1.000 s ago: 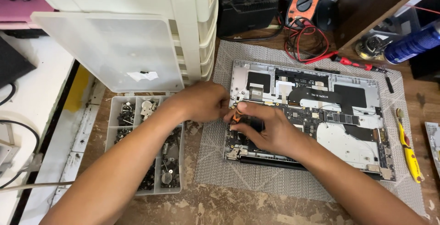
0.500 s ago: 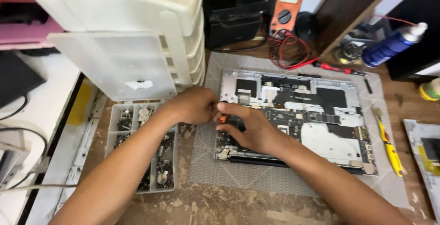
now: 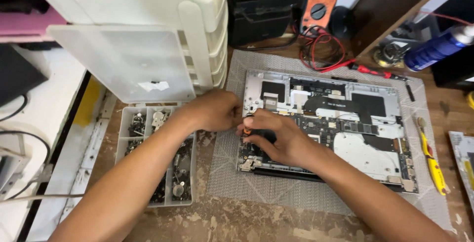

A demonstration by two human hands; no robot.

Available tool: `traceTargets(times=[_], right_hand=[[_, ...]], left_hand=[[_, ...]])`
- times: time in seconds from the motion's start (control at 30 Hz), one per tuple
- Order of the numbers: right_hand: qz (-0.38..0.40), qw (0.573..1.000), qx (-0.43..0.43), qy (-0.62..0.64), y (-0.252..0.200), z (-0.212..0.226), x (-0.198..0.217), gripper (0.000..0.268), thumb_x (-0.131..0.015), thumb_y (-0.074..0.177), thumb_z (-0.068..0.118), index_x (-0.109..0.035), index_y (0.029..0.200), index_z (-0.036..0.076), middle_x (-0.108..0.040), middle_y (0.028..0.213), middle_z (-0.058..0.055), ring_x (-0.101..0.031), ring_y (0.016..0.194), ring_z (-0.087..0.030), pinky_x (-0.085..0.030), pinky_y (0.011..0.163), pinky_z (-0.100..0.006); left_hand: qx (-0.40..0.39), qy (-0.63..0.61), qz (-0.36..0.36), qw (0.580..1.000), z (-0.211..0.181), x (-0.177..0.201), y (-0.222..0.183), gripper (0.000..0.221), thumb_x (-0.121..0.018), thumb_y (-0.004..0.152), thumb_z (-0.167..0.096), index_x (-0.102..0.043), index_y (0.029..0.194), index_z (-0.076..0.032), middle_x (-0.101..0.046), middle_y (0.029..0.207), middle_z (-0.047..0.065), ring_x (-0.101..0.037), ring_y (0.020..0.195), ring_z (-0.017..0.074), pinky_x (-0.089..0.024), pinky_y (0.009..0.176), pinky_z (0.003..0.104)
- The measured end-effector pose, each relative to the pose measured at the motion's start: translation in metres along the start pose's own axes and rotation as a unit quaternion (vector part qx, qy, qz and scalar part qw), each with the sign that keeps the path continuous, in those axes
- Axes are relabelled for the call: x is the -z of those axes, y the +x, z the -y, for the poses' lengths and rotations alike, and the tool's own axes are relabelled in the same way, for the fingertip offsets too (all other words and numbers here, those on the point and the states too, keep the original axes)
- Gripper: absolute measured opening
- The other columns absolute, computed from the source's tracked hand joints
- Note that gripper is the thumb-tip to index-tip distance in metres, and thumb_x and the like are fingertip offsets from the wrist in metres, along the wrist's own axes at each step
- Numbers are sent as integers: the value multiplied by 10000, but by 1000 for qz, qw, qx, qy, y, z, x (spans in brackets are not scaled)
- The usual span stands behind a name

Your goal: Using a screwdriver to fasten screws into a laptop motherboard to secure it to the internal chassis.

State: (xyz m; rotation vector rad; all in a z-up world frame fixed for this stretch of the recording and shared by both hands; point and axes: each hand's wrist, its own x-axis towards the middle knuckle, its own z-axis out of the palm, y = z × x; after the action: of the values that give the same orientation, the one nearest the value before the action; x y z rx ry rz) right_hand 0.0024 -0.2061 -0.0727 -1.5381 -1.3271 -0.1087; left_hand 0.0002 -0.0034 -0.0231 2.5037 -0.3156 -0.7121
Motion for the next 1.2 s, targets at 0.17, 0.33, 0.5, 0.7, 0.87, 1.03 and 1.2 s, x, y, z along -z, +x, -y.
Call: traceTargets(times=[0.17,0.33,0.5,0.7,0.87,1.03,1.2], right_hand=[[-10,999,24,-19,-2,-5,-3,615,-753,861,-67,-461,1356,152,-690,859,-134,-647,617,-247,-530,500,-335],[-14,998,31,-50,-4,-2,-5,685,-754,862,-64,-435,1415,184,-658,816,-108,-614,587,-198,-515,474,-289],[-29,999,25,-2,3,-1,-6,586,-764,838,-85,-519,1350,59,-724,899,-148,-720,697,-315,-592,582,-393],[-30,999,12,-6,-7,-7,-10,642,-757,818,-101,-521,1384,89,-726,864,-144,-715,705,-282,-619,628,-386],[-56,998,4,-22,-14,-17,-16,515,-784,829,-42,-572,1291,42,-735,890,-145,-733,732,-359,-592,623,-426],[-102,994,-15,21,-19,-19,-20,545,-768,839,-75,-523,1320,-5,-745,952,-192,-753,815,-365,-608,718,-432],[-173,966,-54,185,-13,-18,-9,777,-610,942,-115,-185,1513,196,-660,1056,-203,-721,943,-318,-632,794,-386]], left_hand=[[-1,6,-6,1000,-3,5,-4,204,-625,876,-133,-783,934,-17,-745,816,175,-740,814,350,-599,735,435],[-5,-10,-18,1000,3,-1,3,186,-636,895,-151,-793,914,-53,-743,791,148,-735,775,329,-599,738,407],[-8,-4,-17,1000,2,-1,2,226,-601,874,-130,-782,910,1,-721,773,178,-721,784,351,-584,730,427],[-3,-6,10,1000,2,3,3,232,-593,905,-158,-790,913,-37,-727,791,175,-728,797,358,-584,736,432],[-6,2,6,1000,9,-2,7,222,-602,893,-161,-785,896,-36,-713,756,155,-718,764,335,-581,701,419],[0,3,14,1000,0,2,2,232,-585,889,-130,-778,895,-1,-705,735,151,-711,733,315,-577,669,399],[9,-4,29,1000,-9,13,-7,182,-651,890,-180,-782,891,-53,-704,733,129,-699,697,285,-582,663,383]])
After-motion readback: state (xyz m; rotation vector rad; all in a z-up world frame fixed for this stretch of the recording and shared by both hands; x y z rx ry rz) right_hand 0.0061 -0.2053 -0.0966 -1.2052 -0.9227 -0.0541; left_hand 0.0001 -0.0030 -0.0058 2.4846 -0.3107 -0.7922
